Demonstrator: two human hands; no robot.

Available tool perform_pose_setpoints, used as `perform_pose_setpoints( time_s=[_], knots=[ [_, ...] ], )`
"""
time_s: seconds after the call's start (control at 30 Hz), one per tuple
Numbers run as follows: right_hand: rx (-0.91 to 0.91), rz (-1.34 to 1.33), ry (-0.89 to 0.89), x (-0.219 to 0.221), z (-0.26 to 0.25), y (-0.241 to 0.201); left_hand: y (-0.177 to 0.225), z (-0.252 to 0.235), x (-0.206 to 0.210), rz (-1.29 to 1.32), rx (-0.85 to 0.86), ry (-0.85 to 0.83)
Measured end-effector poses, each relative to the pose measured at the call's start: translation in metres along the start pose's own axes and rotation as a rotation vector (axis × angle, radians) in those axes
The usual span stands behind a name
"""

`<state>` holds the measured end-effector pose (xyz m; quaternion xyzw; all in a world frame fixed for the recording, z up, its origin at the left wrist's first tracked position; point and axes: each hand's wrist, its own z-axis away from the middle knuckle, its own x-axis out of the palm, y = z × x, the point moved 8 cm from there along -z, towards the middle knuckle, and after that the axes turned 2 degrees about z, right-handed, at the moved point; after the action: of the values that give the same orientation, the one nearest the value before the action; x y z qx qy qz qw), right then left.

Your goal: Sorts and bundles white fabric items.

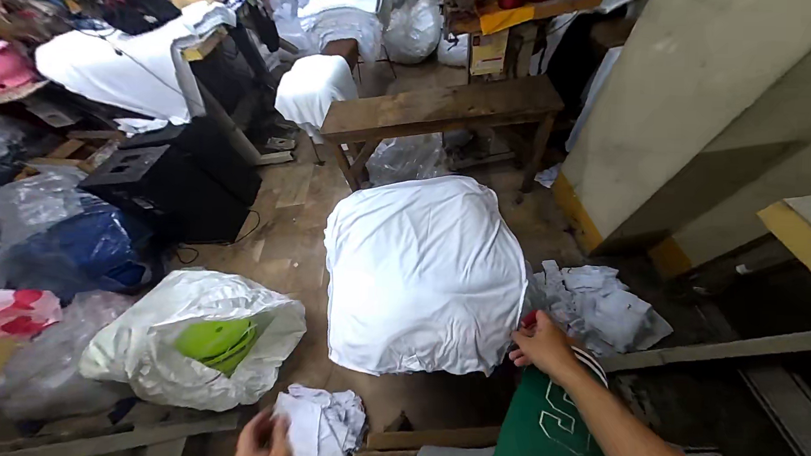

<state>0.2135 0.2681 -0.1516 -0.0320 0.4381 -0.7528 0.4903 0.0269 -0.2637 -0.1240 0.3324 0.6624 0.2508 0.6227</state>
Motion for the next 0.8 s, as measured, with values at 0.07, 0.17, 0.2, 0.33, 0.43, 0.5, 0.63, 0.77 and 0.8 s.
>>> perform_pose_setpoints(
  time_s=[0.07, 0.17, 0.2, 0.33, 0.43, 0.5, 0.63, 0.77, 0.8],
  knots=[
    [0.011, 0.093, -0.016, 0.005, -0.007, -0.001, 0.113, -0.051, 0.06, 0.068, 0.281, -0.117],
    [-0.027, 0.112, -0.036, -0.02, 0.0, -0.005, 0.261, -0.062, 0.137, 0.059, 0.601, -0.432],
    [-0.058, 0.071, -0.034, -0.035, 0.004, -0.009, 0.299, -0.049, 0.159, 0.057, 0.689, -0.519],
    [-0.26, -0.385, -0.036, -0.08, 0.022, -0.05, 0.378, 0.034, 0.258, -0.119, 0.96, -0.751],
    [-0.338, -0.571, 0.025, -0.09, 0.026, -0.079, 0.395, 0.037, 0.31, -0.275, 0.935, -0.821],
    [-0.258, -0.487, 0.069, -0.08, 0.016, -0.057, 0.425, 0.019, 0.301, -0.256, 0.851, -0.815],
    [-0.025, -0.234, -0.068, -0.016, 0.001, -0.001, 0.449, 0.01, 0.291, -0.387, 0.864, -0.819],
    [-0.006, -0.313, -0.02, -0.015, -0.011, 0.011, 0.372, 0.037, 0.319, -0.635, 0.861, -0.998],
    [0.002, -0.4, -0.023, -0.017, -0.013, 0.014, 0.358, 0.041, 0.324, -0.641, 0.865, -1.017]
  ],
)
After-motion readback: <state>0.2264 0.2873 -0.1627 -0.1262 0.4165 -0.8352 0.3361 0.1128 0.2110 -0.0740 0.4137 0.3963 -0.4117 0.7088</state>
